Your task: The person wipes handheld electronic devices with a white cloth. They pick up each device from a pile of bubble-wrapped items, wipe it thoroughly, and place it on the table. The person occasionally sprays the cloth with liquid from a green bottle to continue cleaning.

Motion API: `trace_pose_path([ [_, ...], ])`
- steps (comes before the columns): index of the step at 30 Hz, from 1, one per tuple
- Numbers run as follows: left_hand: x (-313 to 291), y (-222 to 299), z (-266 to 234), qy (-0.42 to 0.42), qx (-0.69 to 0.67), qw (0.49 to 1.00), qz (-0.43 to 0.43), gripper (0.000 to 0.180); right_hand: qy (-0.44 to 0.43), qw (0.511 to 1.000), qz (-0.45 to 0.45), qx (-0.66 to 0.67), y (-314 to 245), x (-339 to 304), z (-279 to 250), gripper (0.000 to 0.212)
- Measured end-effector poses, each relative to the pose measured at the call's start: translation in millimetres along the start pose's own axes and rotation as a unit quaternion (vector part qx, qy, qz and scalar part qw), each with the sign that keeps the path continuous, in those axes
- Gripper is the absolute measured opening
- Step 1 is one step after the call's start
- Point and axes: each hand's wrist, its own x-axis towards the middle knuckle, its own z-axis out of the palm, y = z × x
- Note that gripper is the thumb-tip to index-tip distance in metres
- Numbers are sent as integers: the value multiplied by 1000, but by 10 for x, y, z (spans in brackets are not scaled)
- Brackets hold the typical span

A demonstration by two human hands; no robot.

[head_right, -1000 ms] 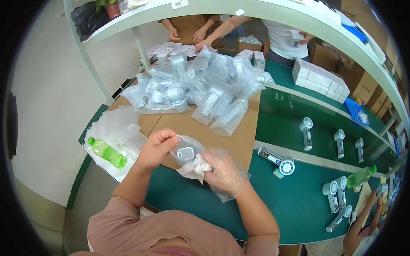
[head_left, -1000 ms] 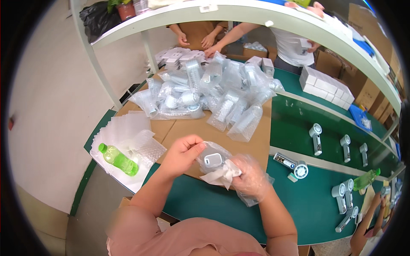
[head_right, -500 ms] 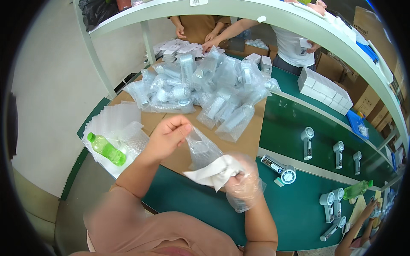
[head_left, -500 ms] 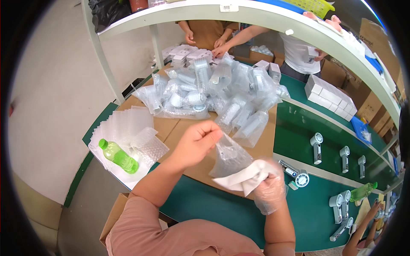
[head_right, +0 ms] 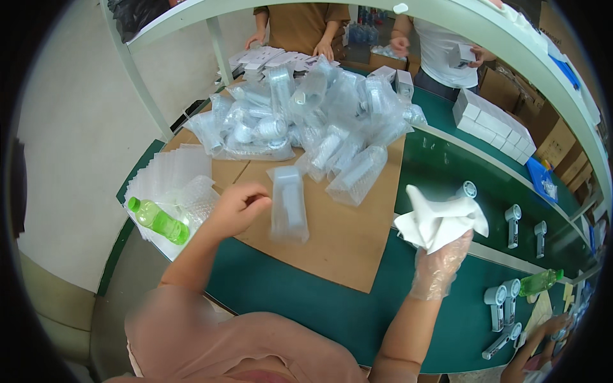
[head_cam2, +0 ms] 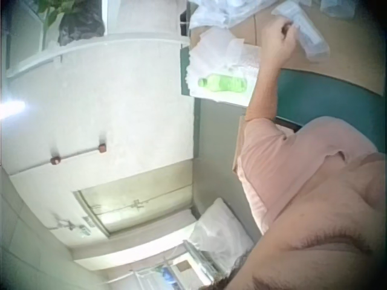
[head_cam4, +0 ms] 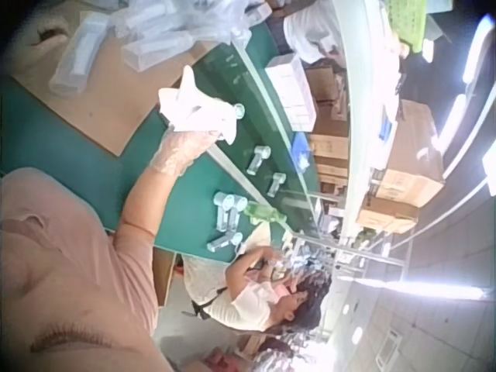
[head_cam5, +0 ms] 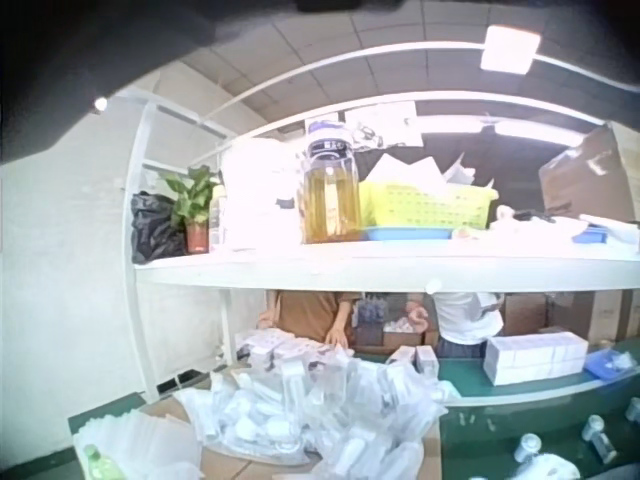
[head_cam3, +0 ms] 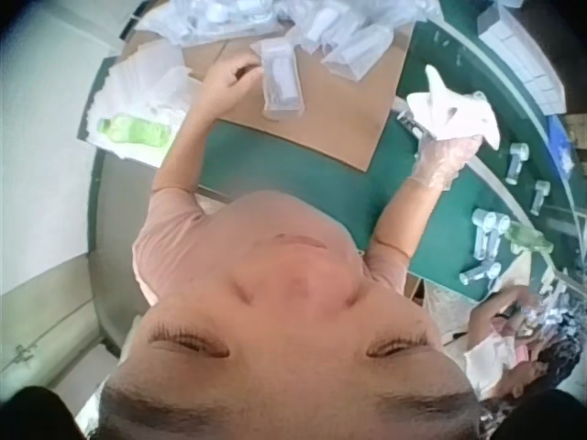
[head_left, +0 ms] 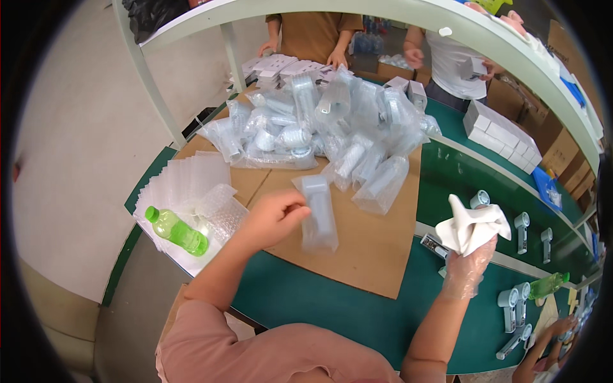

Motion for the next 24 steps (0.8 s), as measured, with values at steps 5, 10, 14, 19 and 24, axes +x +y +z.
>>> trace_pose_path([
  [5, -157, -32, 326, 43, 97, 982, -158, 49, -38, 998, 6, 49, 56, 85, -143, 36],
  [10, -302, 10, 886, -48, 222, 973, -37, 56, -43, 998, -25, -44, 30, 13, -21, 41],
  [14, -386, -61, 976, -45, 180, 983, 1, 49, 12, 1000, 18, 12, -89, 5, 46, 28],
  [19, -181, -97, 966, -16, 150, 986, -66, 34, -11, 999, -25, -19, -90, 29, -52, 39],
  [24, -155, -348, 776, 103, -106, 989, -33, 26, 22, 994, -24, 100, -370, 89, -81, 28],
])
